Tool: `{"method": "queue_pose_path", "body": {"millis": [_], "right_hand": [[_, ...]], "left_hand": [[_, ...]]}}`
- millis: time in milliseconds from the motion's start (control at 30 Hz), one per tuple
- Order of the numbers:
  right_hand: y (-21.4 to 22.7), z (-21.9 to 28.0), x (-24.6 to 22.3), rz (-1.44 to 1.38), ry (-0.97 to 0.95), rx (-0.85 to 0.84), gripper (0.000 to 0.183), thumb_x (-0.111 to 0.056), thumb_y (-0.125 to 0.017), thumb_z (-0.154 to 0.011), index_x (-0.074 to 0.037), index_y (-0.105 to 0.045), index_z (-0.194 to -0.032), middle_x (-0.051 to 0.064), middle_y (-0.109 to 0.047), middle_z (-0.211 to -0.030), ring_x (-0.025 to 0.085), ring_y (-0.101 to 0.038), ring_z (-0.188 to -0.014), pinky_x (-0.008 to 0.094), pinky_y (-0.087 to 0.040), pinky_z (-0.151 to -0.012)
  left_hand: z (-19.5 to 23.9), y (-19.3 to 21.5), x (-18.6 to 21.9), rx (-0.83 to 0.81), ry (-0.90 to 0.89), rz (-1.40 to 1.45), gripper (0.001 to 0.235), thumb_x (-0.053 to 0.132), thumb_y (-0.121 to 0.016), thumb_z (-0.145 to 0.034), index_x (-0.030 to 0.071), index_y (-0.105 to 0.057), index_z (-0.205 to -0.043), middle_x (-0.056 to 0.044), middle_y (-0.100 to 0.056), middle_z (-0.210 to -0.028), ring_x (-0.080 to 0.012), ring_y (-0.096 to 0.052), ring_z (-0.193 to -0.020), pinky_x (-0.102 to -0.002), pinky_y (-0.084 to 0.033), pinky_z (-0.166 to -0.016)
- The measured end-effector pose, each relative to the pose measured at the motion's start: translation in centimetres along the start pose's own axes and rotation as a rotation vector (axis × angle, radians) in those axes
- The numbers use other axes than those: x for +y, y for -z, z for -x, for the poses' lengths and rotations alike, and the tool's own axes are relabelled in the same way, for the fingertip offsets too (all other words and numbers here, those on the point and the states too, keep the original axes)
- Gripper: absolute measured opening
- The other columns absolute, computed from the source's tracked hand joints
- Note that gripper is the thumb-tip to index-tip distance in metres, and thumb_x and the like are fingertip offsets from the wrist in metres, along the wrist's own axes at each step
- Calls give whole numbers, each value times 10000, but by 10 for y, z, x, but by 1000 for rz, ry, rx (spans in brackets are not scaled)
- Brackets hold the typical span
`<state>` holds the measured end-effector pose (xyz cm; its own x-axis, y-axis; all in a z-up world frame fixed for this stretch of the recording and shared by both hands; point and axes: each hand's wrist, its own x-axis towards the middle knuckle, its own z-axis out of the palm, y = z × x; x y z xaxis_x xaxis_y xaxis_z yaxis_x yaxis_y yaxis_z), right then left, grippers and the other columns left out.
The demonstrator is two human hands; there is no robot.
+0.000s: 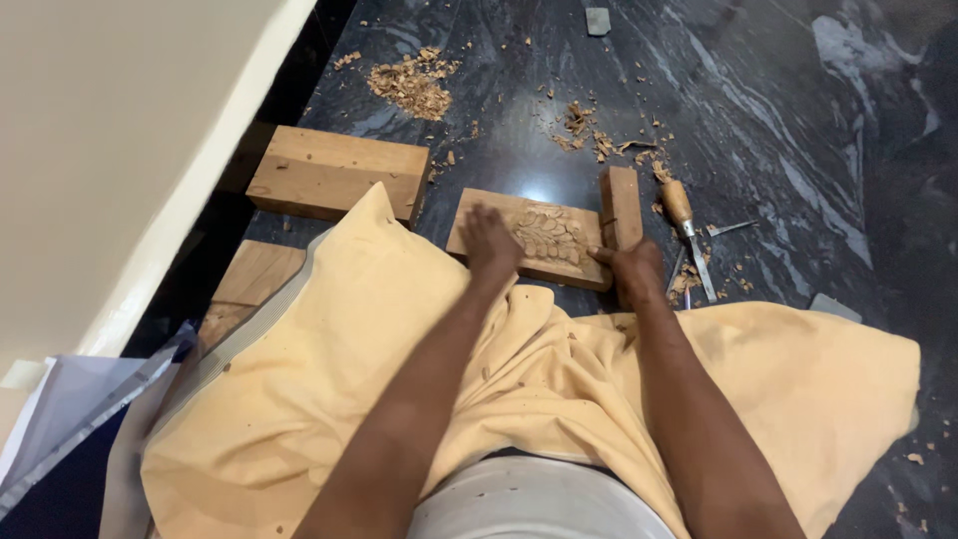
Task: The person carves a leaf design into a small wooden block using a chisel and wooden mallet. They repeatedly strike the chisel to remove wood shavings and refine the pattern, then switch to a smaller tool for finer detailing.
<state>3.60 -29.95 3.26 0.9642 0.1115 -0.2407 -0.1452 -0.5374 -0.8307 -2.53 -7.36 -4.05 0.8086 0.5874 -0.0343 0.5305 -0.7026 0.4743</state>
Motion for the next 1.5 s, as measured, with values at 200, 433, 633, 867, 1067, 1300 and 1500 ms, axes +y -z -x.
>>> {"method": "queue_pose_path", "body": {"millis": [200, 433, 633, 867, 1067, 1300, 1500], "right_hand": [[27, -33, 35, -275, -167, -68, 297, -194, -789, -792, 41, -719, -959, 141, -673, -757, 215, -573, -538, 374, -408, -430], [41, 15, -2, -175, 2, 6, 379, -120, -902, -705, -19, -631, -950, 106, -708, -761, 181, -637, -549, 322, -509, -471], [22, 10, 11, -344, -202, -57, 195, -186, -710, -886, 4, -710, -928, 129, -705, -772, 244, -601, -555, 389, -432, -467], [16, -27, 47, -796, -338, -165, 278, -160, -801, -842, -25, -646, -1029, 110, -722, -858, 251, -717, -728, 351, -603, -633], [35, -41, 56, -823, -377, -108, 290, -268, -817, -858, -77, -638, -982, 129, -700, -816, 281, -614, -652, 373, -493, -536], [60, -4, 19, 351, -163, 188, 506, -335, -981, -684, 19, -718, -931, 223, -722, -991, 370, -705, -867, 459, -521, -726], [49, 49, -32, 728, 40, 264, 595, -355, -933, -745, -1, -720, -1172, 230, -696, -1224, 389, -655, -1163, 467, -523, -982]], "left_hand": [[68, -12, 46, -638, -577, 695, 584, 95, -563, -924, 17, -510, -1501, -267, -620, -1489, -389, -557, -1395, -433, -409, -1166], [28, 25, 21, 155, -207, 16, 750, 147, -636, -844, -41, -373, -1521, -253, -404, -1584, -395, -330, -1482, -489, -181, -1226], [58, -17, 59, -523, -682, 849, 613, 32, -506, -893, 31, -562, -1503, -248, -612, -1450, -344, -567, -1355, -446, -425, -1191], [-7, 15, 41, 214, -30, 106, 750, 187, -661, -838, -64, -363, -1479, -290, -380, -1562, -437, -370, -1426, -548, -241, -1187], [43, -13, 111, -497, -445, 665, 650, 18, -564, -780, 12, -531, -1429, -262, -685, -1232, -350, -671, -1144, -408, -527, -992], [57, 20, 93, -277, -211, 1037, 384, 73, -632, -811, 30, -635, -1192, -109, -751, -973, -188, -712, -816, -366, -592, -712], [19, 59, 44, 25, 212, 1065, 585, 567, -523, -1022, 16, -693, -929, -57, -655, -732, -158, -605, -616, -370, -490, -563]]}}
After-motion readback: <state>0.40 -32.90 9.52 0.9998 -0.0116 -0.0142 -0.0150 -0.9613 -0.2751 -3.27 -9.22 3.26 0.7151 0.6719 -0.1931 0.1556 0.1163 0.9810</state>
